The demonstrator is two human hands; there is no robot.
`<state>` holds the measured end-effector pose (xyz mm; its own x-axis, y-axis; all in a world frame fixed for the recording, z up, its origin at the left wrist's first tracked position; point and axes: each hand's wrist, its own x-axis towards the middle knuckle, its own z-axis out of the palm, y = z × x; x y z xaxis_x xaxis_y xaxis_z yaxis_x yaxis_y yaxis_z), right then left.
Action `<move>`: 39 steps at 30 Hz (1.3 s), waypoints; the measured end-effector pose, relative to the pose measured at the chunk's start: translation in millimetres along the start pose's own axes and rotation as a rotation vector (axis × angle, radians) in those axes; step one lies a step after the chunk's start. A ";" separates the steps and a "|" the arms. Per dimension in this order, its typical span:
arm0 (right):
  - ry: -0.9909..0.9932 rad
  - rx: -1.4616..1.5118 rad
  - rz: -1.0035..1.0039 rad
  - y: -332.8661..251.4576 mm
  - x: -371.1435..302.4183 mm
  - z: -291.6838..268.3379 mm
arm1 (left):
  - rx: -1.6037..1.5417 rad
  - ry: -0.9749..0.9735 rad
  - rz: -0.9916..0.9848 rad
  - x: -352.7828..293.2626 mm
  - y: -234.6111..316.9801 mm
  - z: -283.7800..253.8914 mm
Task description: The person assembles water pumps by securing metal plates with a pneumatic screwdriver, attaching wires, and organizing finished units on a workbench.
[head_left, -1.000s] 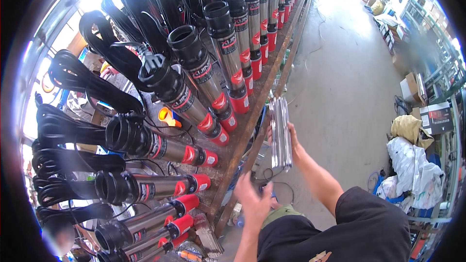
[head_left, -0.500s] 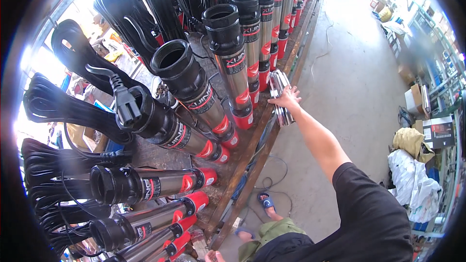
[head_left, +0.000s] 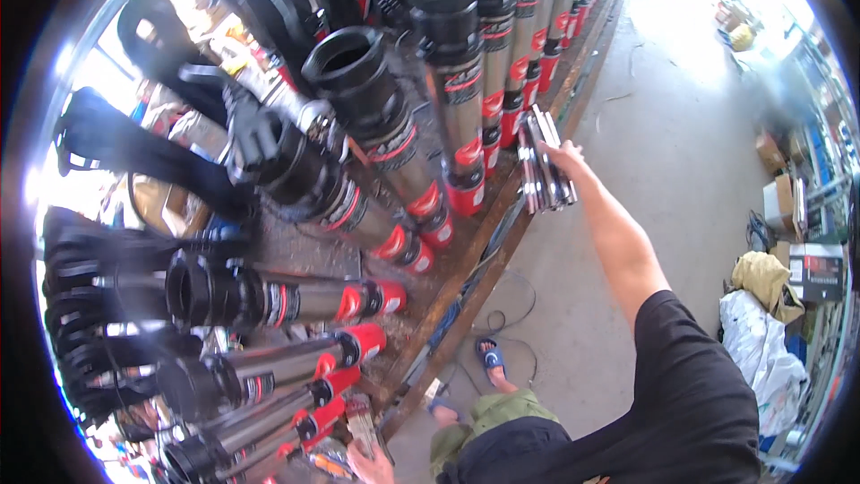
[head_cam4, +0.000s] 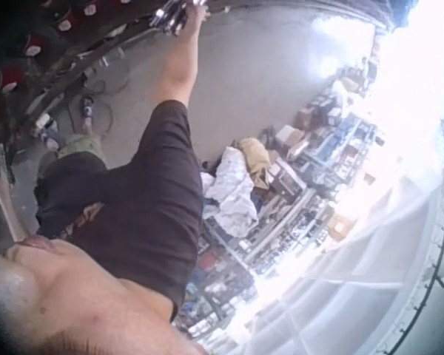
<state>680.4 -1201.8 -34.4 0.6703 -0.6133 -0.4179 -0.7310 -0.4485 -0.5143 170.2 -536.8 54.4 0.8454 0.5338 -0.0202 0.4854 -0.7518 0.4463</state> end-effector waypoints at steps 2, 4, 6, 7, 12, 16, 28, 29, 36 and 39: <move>-0.057 -0.066 0.006 17.7 12.1 15.4 | 0.138 -0.143 -0.108 6.6 1.9 -9.3; -0.056 -0.593 -0.260 50.5 56.6 6.7 | 0.178 -0.256 -0.131 29.2 8.9 -12.5; 0.018 -0.810 -0.360 57.6 78.8 14.3 | 0.305 -0.255 -0.152 33.7 17.0 -19.7; -0.124 -0.361 -0.198 68.0 81.9 10.4 | 0.332 -0.257 -0.191 28.6 14.9 -26.8; 0.681 -0.115 -0.281 84.5 40.8 3.9 | 0.526 -0.378 -0.225 17.8 3.4 -26.4; 0.418 0.367 -0.603 80.9 -146.3 12.7 | 0.409 -0.350 -0.276 18.8 1.6 -9.3; -0.732 0.102 -0.812 148.3 -566.9 191.6 | 0.303 -0.269 -0.105 44.6 -25.3 27.3; -0.797 0.027 -0.857 151.0 -572.9 199.9 | 0.277 -0.267 -0.132 47.2 -26.9 28.9; -0.962 -0.107 -0.778 130.4 -626.2 243.4 | 0.116 -0.203 0.139 53.9 -59.7 43.3; -1.130 -0.083 -0.677 137.0 -636.4 277.7 | 0.205 -0.189 0.167 53.4 -47.2 42.6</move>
<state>189.2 -692.5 -46.9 0.6114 0.6056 -0.5093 -0.1898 -0.5126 -0.8374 201.9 -489.3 -5.9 0.9343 0.3292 -0.1365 0.3548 -0.8956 0.2682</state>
